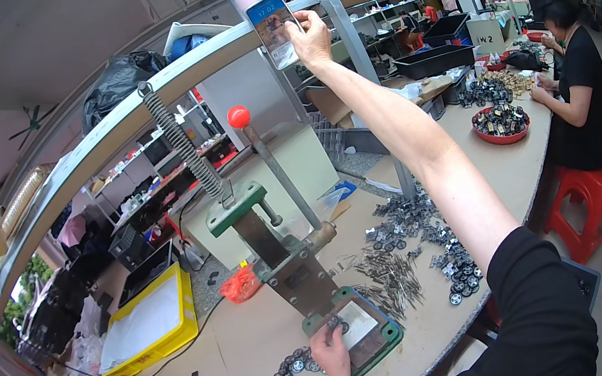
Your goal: The person assembles small electronic or mechanical components by hand, pressing metal pins into plastic housings using a manual press to create assembled parts.
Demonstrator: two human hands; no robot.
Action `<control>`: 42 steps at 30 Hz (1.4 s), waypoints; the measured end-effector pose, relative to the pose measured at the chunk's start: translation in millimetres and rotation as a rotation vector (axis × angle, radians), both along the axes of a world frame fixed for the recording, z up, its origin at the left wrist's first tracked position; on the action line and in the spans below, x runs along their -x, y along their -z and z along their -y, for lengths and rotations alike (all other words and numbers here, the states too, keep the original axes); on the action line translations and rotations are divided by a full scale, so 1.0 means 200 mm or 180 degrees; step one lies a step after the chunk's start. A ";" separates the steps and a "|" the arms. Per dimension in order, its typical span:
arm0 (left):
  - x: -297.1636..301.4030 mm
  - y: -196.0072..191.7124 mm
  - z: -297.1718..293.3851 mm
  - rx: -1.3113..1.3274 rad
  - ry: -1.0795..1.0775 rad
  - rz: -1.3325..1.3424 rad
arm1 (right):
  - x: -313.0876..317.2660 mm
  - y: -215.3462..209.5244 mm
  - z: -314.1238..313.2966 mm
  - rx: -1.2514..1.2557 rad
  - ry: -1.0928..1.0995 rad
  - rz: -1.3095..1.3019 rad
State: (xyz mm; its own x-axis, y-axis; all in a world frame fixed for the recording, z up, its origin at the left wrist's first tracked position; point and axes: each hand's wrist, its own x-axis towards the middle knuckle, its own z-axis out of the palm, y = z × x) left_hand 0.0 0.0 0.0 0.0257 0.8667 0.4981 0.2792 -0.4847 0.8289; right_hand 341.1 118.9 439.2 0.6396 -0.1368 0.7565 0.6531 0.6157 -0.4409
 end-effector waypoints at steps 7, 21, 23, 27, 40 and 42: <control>0.02 0.01 0.00 0.0005 -0.0110 -0.0006 | -0.05 -0.17 -0.10 0.0163 0.0252 -0.0208; -0.02 0.00 -0.02 0.0004 0.0055 -0.0044 | -0.54 -0.67 -0.18 0.1482 -0.4402 -0.0537; -0.01 0.00 -0.02 -0.0129 -0.0036 -0.0073 | -0.50 -0.61 -0.18 0.1224 -0.4085 0.0638; 0.00 -0.01 0.01 -0.0115 -0.0104 0.0032 | -0.28 -0.57 -0.11 0.1443 -0.1309 0.0197; 0.00 0.00 -0.04 -0.0220 -0.0033 0.0008 | 0.59 1.02 0.93 0.1449 -0.1651 0.1075; -0.02 0.00 -0.03 0.0045 -0.0007 0.0208 | 0.70 1.55 1.20 0.1771 -0.2078 0.0408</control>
